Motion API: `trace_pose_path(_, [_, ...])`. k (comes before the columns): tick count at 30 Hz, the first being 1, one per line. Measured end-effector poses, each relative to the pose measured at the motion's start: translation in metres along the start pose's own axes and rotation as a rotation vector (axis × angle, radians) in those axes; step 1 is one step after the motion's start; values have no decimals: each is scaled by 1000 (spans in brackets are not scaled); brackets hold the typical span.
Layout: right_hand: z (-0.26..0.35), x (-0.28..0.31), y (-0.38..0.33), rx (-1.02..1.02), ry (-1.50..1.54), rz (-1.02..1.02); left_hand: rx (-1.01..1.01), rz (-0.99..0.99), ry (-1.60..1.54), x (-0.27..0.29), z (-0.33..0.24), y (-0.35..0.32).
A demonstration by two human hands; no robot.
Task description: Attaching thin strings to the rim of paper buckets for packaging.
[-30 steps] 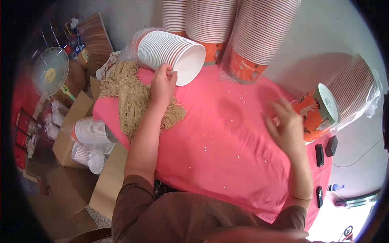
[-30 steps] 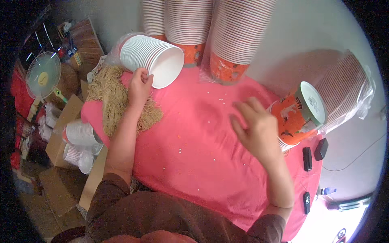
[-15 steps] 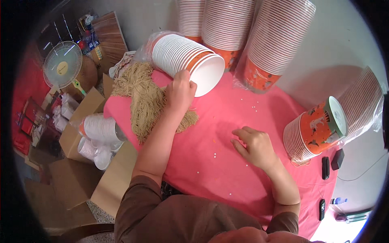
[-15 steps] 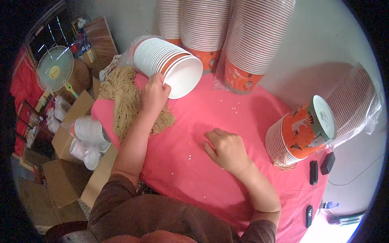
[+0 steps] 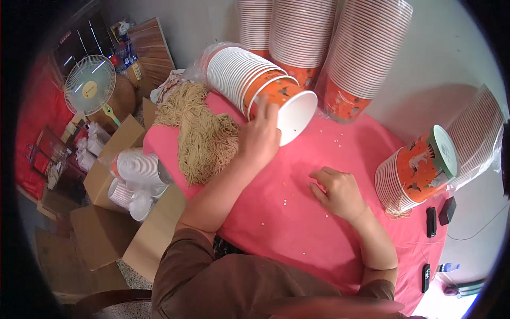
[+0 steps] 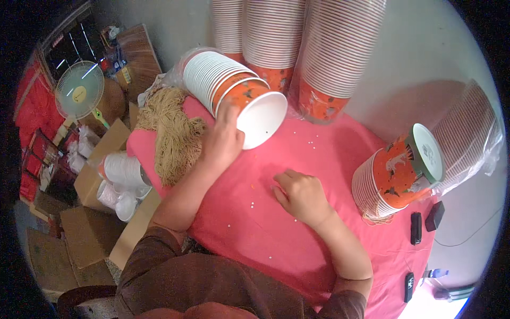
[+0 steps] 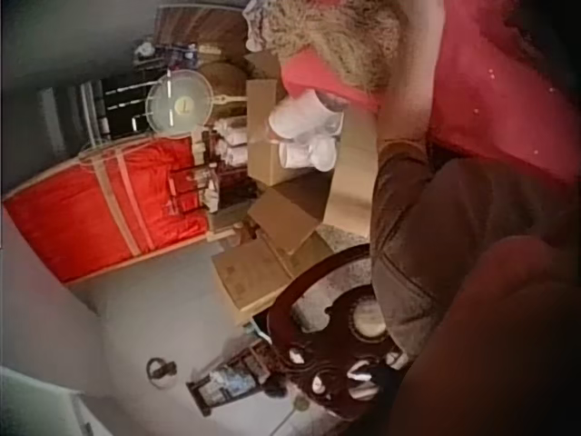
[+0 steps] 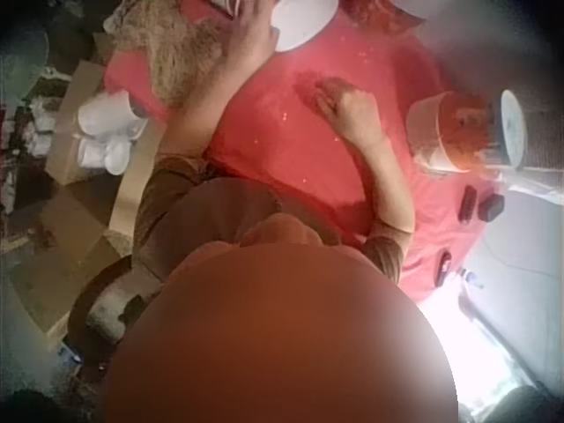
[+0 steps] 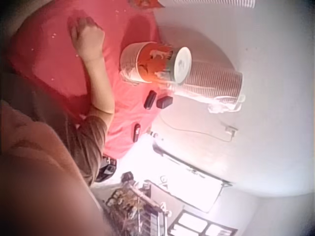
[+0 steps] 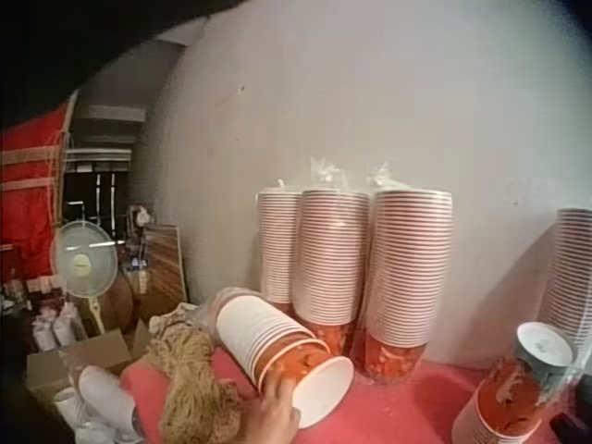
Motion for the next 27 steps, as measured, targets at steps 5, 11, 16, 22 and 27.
trace_pose_path(5, [-11, 13, -4, -52, -5, -66, -192, 29, -211, 18, -45, -12])
trace_pose_path(11, [-14, 46, -6, 0, 66, -303, 113, 167, -1012, 8, -12, -4])
trace_pose_path(16, [3, 65, -6, 125, -107, -244, 195, 186, -1192, -11, 14, 2])
trace_pose_path(22, [6, 62, -7, 182, -155, -100, 259, 258, -1361, -18, 19, 5])
trace_pose_path(27, [-2, 54, -7, 165, 18, -23, 322, 335, -1482, -30, 21, 5])
Point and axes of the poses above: each hand's wrist, its own y-axis towards the middle knuckle, its own x-axis out of the back of the hand, z = x × y, the point moved 7 cm from there along y, towards the middle knuckle, and after that the axes turned 9 degrees about z, right-handed, at the moved point
